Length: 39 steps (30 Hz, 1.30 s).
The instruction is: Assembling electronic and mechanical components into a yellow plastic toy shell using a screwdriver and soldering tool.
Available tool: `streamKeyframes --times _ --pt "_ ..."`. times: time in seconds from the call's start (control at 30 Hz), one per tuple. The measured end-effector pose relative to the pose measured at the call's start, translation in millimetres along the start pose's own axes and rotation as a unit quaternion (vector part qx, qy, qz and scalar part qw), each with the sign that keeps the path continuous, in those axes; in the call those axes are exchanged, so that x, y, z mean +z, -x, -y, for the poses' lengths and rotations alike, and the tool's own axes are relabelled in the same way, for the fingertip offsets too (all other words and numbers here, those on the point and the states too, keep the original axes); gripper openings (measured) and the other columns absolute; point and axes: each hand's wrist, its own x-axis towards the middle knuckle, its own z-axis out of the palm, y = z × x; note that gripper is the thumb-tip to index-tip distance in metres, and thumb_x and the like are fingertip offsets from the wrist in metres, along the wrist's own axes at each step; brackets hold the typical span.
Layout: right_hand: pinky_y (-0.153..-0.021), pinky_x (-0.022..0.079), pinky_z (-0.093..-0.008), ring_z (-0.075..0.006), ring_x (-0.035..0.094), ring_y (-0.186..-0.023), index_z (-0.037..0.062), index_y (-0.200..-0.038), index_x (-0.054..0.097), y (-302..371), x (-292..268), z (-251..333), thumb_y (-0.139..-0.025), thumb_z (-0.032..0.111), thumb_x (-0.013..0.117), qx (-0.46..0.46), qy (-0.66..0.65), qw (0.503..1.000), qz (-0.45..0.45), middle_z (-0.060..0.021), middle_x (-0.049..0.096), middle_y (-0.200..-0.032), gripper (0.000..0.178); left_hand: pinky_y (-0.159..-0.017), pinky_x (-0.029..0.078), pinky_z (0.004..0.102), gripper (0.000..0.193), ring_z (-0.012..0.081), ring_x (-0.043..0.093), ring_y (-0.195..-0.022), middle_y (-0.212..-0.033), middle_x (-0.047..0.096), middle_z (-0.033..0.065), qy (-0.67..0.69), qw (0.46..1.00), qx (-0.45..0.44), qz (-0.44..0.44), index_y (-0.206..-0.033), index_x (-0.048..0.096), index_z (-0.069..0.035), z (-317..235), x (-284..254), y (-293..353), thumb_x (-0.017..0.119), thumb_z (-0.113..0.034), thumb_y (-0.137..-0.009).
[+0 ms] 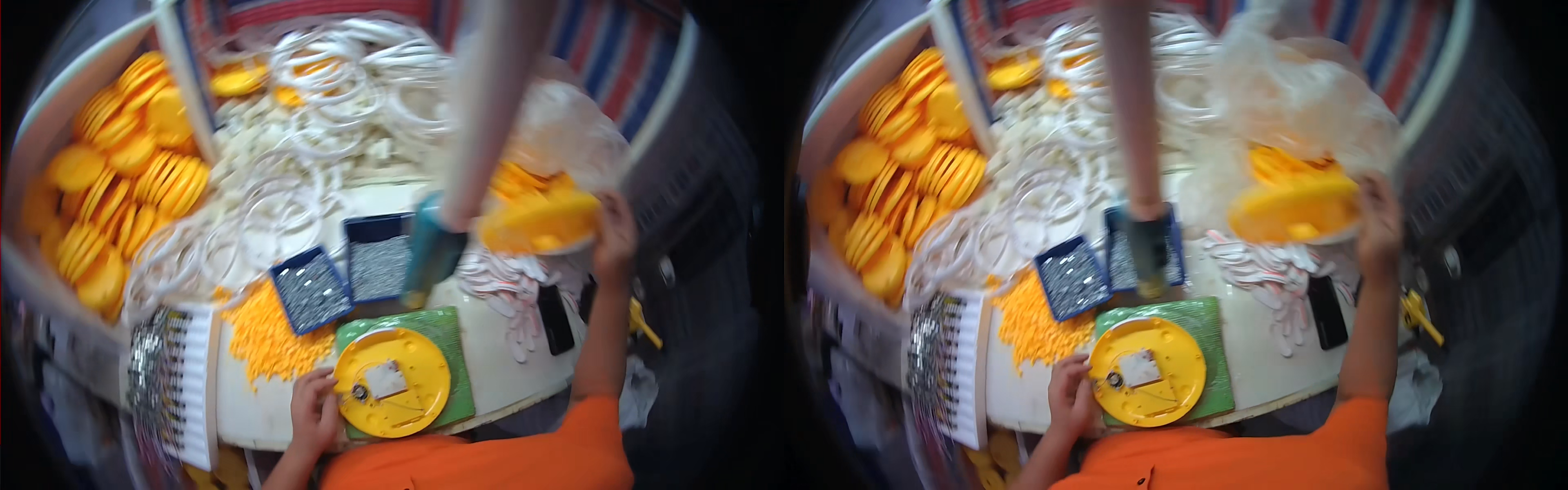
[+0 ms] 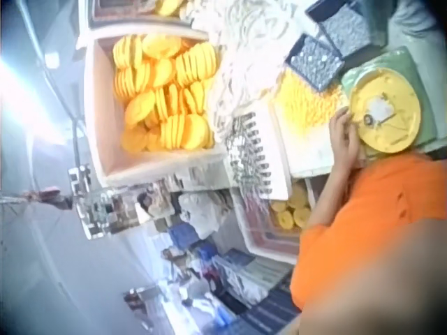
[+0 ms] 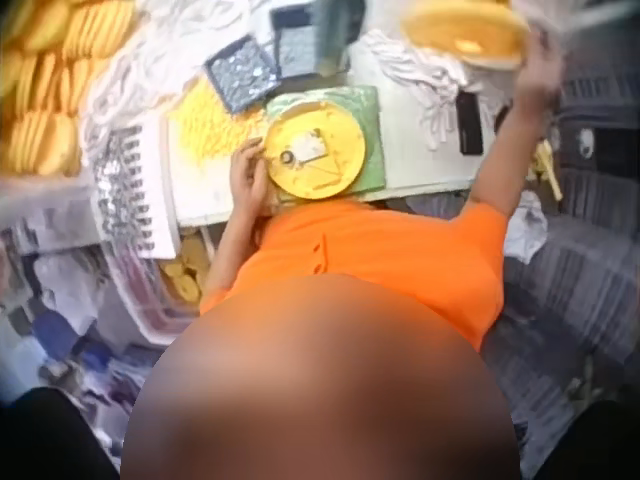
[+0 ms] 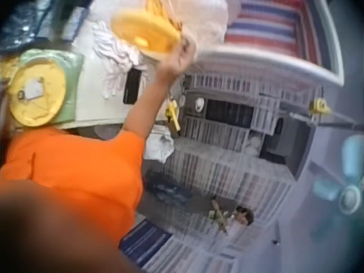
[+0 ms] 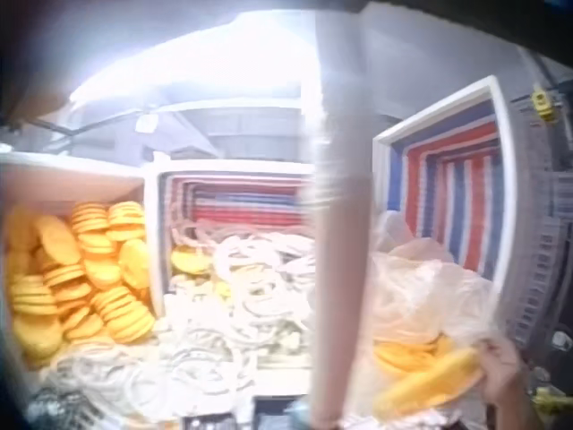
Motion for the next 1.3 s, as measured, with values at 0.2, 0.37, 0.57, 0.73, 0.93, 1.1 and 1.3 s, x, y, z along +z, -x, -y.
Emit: streamKeyframes --times 0.2,0.37,0.57,0.73,0.93,1.1,1.3 --pt "-0.062 0.047 -0.0352 -0.0195 0.062 -0.068 0.0121 -0.074 0.058 38 9 76 -0.092 0.045 0.063 -0.031 -0.587 0.783 0.202 -0.0051 0.067 -0.078 0.038 -0.104 0.043 0.0412 0.029 0.0316 0.059 -0.117 -0.127 0.06 0.0198 0.068 0.995 0.071 0.015 -0.113 0.061 -0.001 -57 -22 -38 0.058 0.004 -0.085" --pt "-0.063 0.043 -0.0349 -0.0191 0.053 -0.06 0.0153 -0.079 0.057 71 130 114 -0.092 0.048 0.059 -0.062 -0.695 0.627 0.346 -0.002 0.061 -0.068 0.035 -0.109 0.043 0.0385 0.064 0.0242 0.054 -0.129 -0.138 0.057 0.0156 0.317 0.916 -0.102 0.224 -0.153 0.03 -0.002 -100 -1 -47 0.061 -0.018 -0.1" --pt "-0.096 0.045 -0.0366 -0.0232 0.056 -0.11 0.0028 -0.112 0.063 93 150 154 -0.095 0.053 0.055 0.047 -0.547 0.787 0.281 -0.0179 0.059 -0.122 0.054 -0.102 0.047 0.0297 0.048 0.0151 0.056 -0.123 -0.133 0.059 0.0091 0.433 0.854 -0.261 0.125 -0.147 0.038 0.0 -94 -17 -46 0.056 -0.012 -0.104" --pt "-0.106 0.042 -0.0364 -0.0217 0.055 -0.125 -0.0078 -0.144 0.045 123 119 146 -0.102 0.038 0.053 0.24 -0.4 0.783 0.41 -0.0159 0.058 -0.135 0.063 -0.099 0.048 0.0289 0.044 0.0146 0.058 -0.119 -0.13 0.06 0.0089 0.255 0.963 -0.09 -0.011 -0.144 0.043 0.001 -72 -48 -62 0.054 -0.016 -0.105" --pt "-0.102 0.045 -0.0295 -0.0162 0.058 -0.119 -0.0083 -0.143 0.046 147 109 123 -0.106 0.026 0.046 0.349 -0.383 0.795 0.316 -0.0117 0.062 -0.129 0.05 -0.091 0.051 0.0432 0.044 0.0308 0.066 -0.107 -0.116 0.069 0.0154 -0.154 0.988 0.019 -0.019 -0.126 0.061 0.001 5 -86 -189 0.066 -0.03 -0.095" --pt "-0.097 0.047 -0.0285 -0.0141 0.059 -0.113 -0.0076 -0.138 0.051 157 106 133 -0.106 0.028 0.047 0.357 -0.395 0.784 0.319 -0.0103 0.063 -0.125 0.048 -0.088 0.052 0.0468 0.045 0.0352 0.067 -0.102 -0.109 0.071 0.0175 -0.497 0.858 -0.115 -0.061 -0.109 0.07 -0.002 84 -101 -261 0.065 -0.044 -0.092" --pt "-0.094 0.046 -0.0266 -0.0115 0.058 -0.108 -0.0079 -0.134 0.053 162 103 135 -0.106 0.03 0.048 0.351 -0.391 0.777 0.346 -0.0085 0.063 -0.12 0.047 -0.081 0.053 0.0488 0.032 0.0335 0.069 -0.095 -0.102 0.072 0.0143 -0.485 0.861 -0.106 -0.108 -0.103 0.072 -0.008 93 -84 -290 0.062 -0.036 -0.091"
